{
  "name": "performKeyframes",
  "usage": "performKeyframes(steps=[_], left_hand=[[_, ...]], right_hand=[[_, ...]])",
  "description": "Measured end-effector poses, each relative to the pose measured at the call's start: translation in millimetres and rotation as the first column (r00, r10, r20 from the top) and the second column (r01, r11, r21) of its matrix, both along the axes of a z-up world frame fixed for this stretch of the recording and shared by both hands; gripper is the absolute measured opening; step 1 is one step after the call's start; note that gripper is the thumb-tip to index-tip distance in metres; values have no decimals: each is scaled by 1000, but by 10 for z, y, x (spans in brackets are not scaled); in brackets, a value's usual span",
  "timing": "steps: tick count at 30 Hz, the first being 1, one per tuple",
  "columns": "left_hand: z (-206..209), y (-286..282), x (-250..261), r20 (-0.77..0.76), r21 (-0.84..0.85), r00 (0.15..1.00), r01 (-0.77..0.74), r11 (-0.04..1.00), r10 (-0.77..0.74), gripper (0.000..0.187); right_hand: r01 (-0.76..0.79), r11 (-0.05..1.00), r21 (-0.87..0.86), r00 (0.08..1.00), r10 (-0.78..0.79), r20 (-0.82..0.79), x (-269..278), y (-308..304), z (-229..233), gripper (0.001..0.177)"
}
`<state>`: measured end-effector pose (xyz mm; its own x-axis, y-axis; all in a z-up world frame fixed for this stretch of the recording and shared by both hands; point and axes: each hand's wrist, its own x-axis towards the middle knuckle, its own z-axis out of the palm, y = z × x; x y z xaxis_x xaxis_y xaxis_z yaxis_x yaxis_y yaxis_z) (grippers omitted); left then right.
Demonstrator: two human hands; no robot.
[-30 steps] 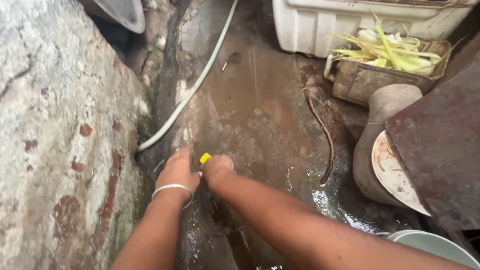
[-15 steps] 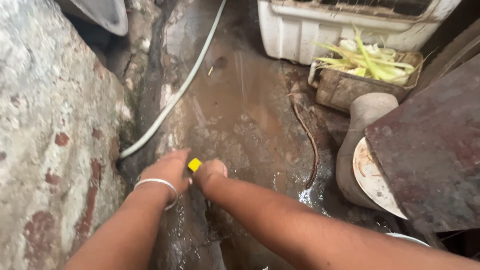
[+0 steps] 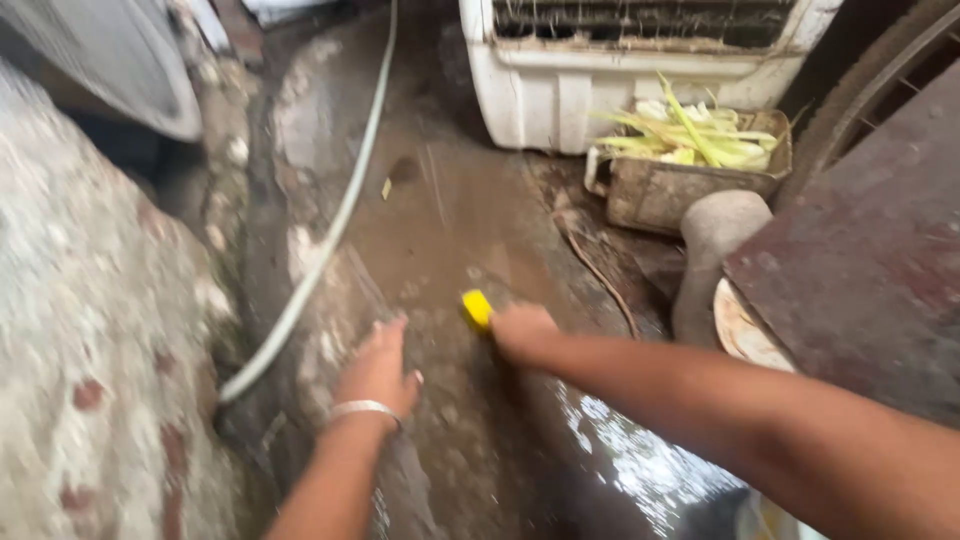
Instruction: The person cleans the floor by pouring water from a bucket and scrubbing the surface with a brush.
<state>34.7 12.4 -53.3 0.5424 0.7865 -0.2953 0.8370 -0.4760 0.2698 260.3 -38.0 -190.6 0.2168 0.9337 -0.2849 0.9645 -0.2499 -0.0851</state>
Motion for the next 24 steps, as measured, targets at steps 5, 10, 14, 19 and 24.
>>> performKeyframes(steps=[5,10,14,19,24], left_hand=[[-349,193,42,26,18,996,80,997,-80,82],[-282,203,231,42,-19,993,112,994,-111,78],[-331,183,258,104,-52,992,80,995,-74,78],[-467,284,211,92,-48,992,92,995,-87,79],[-450,276,168,166,-59,984,71,996,-61,76]], right_hand=[[-333,941,-62,943,331,-34,-643,-885,285,27],[-494,858,-144,862,504,50,-75,-616,292,19],[51,996,-67,995,-45,85,524,-111,338,22],[-233,970,-70,969,238,71,-318,-554,289,24],[-67,997,-26,991,70,111,493,-14,61,18]])
